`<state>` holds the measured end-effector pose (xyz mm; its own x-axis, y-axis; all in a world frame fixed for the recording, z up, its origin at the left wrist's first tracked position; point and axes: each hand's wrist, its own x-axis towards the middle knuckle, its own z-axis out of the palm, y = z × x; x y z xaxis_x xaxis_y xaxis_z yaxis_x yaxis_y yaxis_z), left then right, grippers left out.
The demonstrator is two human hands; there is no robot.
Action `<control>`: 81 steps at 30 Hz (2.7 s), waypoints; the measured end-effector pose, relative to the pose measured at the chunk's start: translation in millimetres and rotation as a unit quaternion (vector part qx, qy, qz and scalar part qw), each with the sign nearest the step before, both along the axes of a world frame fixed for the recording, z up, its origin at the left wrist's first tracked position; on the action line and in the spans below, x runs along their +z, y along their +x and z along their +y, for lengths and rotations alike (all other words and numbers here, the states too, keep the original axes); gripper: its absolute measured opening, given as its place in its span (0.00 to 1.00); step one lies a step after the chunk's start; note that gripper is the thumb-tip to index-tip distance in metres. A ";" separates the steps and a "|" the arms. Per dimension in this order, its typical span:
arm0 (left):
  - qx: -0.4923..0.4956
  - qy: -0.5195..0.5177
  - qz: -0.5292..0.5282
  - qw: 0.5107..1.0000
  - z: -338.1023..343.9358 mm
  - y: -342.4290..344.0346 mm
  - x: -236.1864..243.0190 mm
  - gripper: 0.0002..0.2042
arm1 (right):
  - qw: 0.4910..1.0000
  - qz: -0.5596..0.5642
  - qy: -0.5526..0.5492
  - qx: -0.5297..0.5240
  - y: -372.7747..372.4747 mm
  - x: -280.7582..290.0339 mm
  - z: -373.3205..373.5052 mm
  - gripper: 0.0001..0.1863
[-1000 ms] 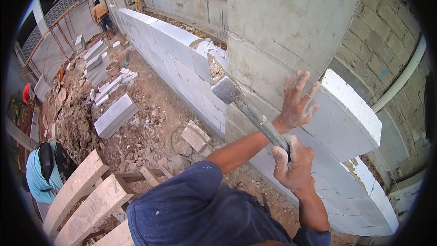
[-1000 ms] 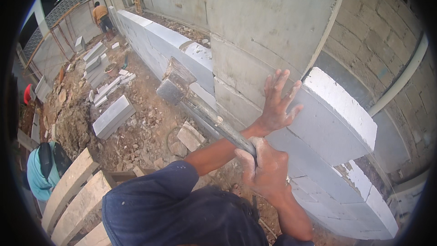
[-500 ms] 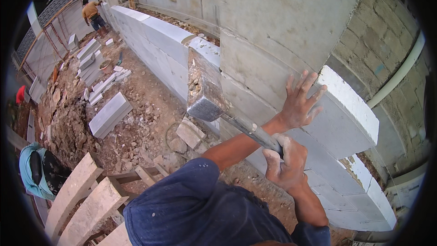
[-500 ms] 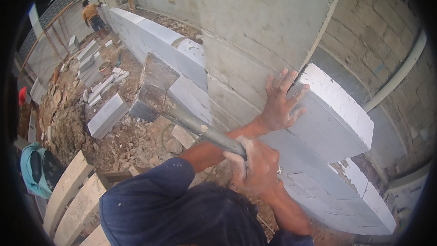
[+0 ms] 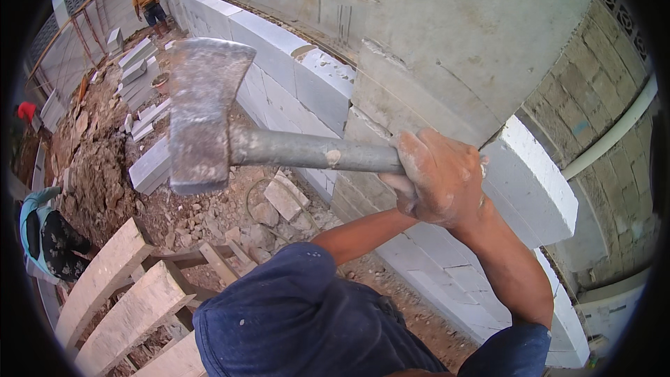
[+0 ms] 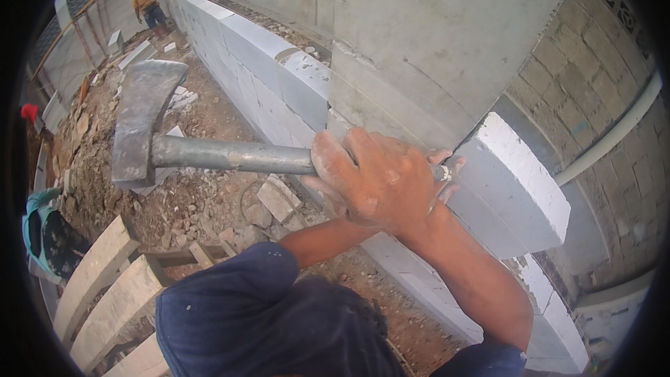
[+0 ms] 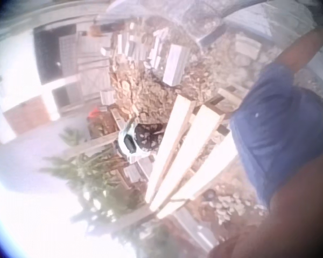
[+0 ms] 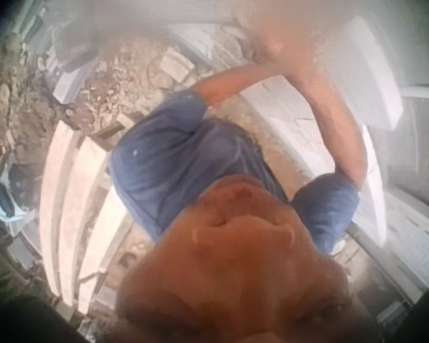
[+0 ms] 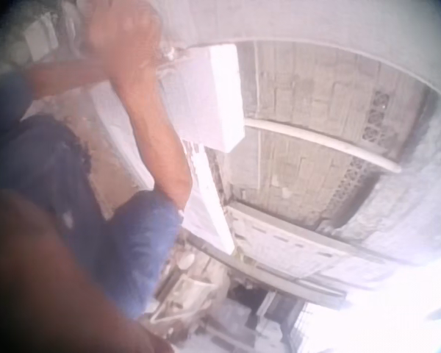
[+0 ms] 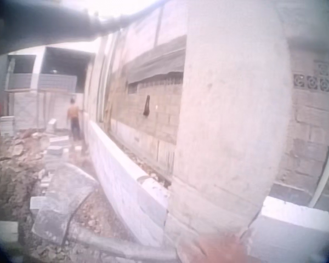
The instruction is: The person places white blocks onto a partially built wall, uses a hammer to tap them into position, and applies mortar with a trowel to secure the blocks. The person repeatedly picks up blocks, aligns them, and adjusts them while working along the wall.
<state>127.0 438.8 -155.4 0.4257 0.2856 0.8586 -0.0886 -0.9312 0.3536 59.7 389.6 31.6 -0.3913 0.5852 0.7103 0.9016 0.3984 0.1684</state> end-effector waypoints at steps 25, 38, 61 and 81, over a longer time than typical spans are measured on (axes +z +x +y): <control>-0.028 0.053 -0.016 0.998 -1.9 0.0 32.7 0.41 | 0.976 0.140 -0.148 -0.074 -20.7 -36.2 -25.7 0.14; 0.014 0.042 -0.028 0.999 -6.1 17.0 47.2 0.40 | 0.984 0.164 -0.048 -0.054 10.0 -29.3 -44.8 0.16; -0.124 -0.082 -0.029 0.988 8.6 42.6 -51.1 0.34 | 0.988 -0.012 -0.095 -0.123 34.9 2.5 -20.7 0.15; -0.061 0.004 -0.038 0.997 -3.0 2.8 -7.1 0.29 | 0.983 -0.024 -0.098 -0.156 24.4 -10.0 -18.9 0.18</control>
